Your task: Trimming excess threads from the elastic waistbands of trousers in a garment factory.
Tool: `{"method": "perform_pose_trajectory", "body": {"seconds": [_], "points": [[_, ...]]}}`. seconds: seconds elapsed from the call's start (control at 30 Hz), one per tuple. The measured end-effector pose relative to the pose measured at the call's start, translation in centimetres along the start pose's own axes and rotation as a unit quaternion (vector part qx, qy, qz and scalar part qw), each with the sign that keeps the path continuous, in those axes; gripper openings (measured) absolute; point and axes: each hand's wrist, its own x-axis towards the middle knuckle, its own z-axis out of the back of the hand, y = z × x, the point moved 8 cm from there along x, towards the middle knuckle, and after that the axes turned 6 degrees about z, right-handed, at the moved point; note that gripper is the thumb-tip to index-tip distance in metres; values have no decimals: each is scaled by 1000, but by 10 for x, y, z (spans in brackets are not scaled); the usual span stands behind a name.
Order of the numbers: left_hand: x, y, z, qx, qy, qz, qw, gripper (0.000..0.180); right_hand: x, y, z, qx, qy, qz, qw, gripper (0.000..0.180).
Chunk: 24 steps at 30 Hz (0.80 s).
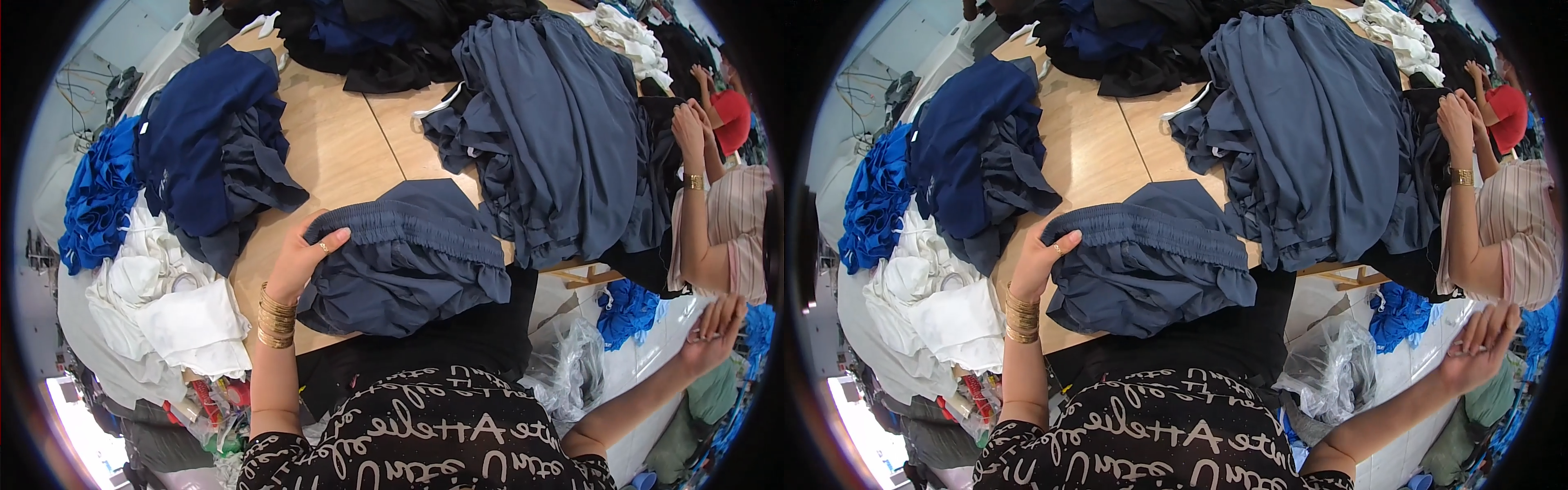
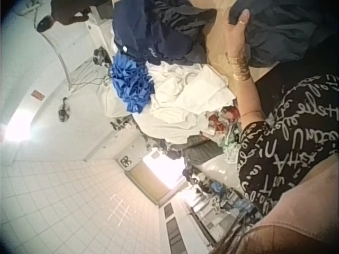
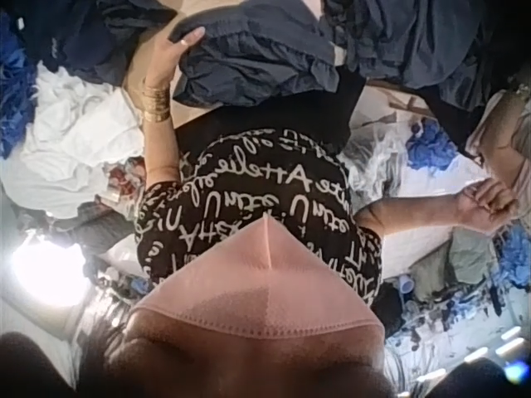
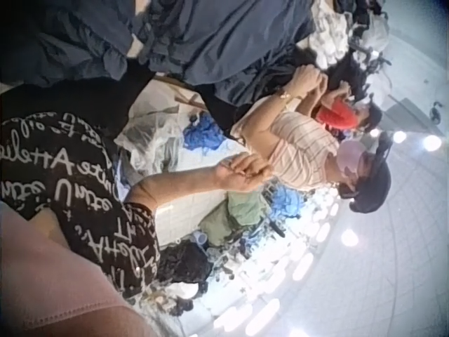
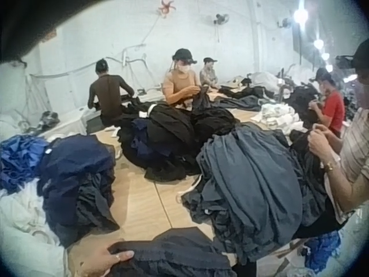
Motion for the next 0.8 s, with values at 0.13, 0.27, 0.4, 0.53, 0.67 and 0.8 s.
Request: {"method": "perform_pose_trajectory", "body": {"seconds": [0.13, 0.27, 0.4, 0.53, 0.67, 0.8], "points": [[1, -17, 0, 82, 7, -102, 991, 23, -33, -9, 16, -335, 153, -220, 903, 7], [-3, -24, -20, 58, 49, -4, 997, 25, -66, -91, -56, -616, 424, -238, 620, 25], [-4, -47, -63, 81, 147, -8, 986, 29, -59, -115, -143, -397, 313, -149, 849, 29], [-11, -72, -120, 204, 263, -98, 938, 25, -102, -185, -230, -170, 383, -292, 860, 65], [-9, -78, -108, 333, 190, -150, 911, 17, -95, -187, -223, -319, 375, -161, 855, 18], [-17, -68, -77, 325, -99, -360, 869, 15, -119, -141, -242, -411, 360, 201, 813, 15]]}}
